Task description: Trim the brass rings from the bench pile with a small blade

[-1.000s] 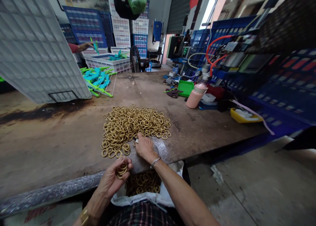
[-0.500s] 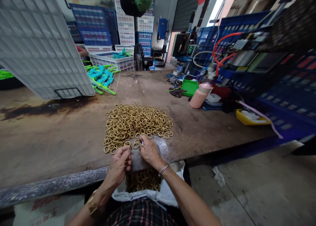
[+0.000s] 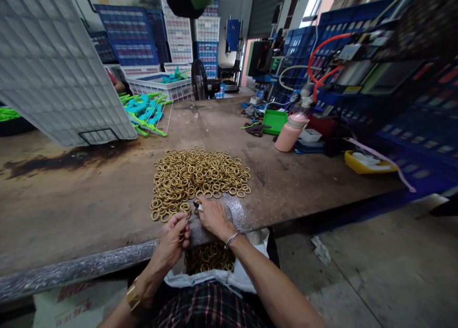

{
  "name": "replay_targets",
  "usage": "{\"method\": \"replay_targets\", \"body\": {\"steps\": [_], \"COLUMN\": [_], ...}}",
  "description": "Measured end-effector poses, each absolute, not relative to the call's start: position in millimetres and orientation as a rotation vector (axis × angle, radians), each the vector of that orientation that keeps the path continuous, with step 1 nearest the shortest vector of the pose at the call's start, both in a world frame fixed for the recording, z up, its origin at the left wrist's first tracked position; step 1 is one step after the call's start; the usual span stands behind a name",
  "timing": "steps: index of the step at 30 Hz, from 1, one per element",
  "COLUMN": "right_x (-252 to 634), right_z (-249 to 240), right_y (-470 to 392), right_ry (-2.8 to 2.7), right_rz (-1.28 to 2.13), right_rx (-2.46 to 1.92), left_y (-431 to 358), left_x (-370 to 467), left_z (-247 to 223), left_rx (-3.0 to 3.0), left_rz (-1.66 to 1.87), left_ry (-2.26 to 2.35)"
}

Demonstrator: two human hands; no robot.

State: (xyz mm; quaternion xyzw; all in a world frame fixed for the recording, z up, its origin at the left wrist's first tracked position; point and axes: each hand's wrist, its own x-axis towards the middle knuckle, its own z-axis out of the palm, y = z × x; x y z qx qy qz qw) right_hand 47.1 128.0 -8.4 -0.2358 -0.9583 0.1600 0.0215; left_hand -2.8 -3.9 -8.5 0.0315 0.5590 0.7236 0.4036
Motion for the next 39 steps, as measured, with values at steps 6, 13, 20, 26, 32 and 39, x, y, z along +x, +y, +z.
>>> {"method": "replay_targets", "body": {"steps": [6, 13, 20, 26, 32, 39], "right_x": [58, 69, 68, 66, 69, 81], "right_z": [-15, -8, 7, 7, 1, -3], "right_y": [131, 118, 110, 109, 113, 108], "right_ry": [-2.787, -2.460, -2.426, -2.426, -2.477, -2.838], "right_rz": [0.733, 1.238, 1.426, 1.514, 1.268, 0.865], "right_rx": [-0.610, -0.426, -0.523, -0.548, -0.627, -0.478], "left_y": [0, 0, -5, -9, -8, -7], "left_x": [-1, 2, 2, 3, 7, 6], "left_z": [-7, -4, -4, 1, 6, 4], "left_rx": [0.065, 0.162, 0.265, 0.259, 0.237, 0.267], "left_rz": [1.789, 1.749, 1.706, 1.686, 1.704, 1.701], "left_ry": [1.476, 1.407, 1.449, 1.360, 1.314, 1.387]}}
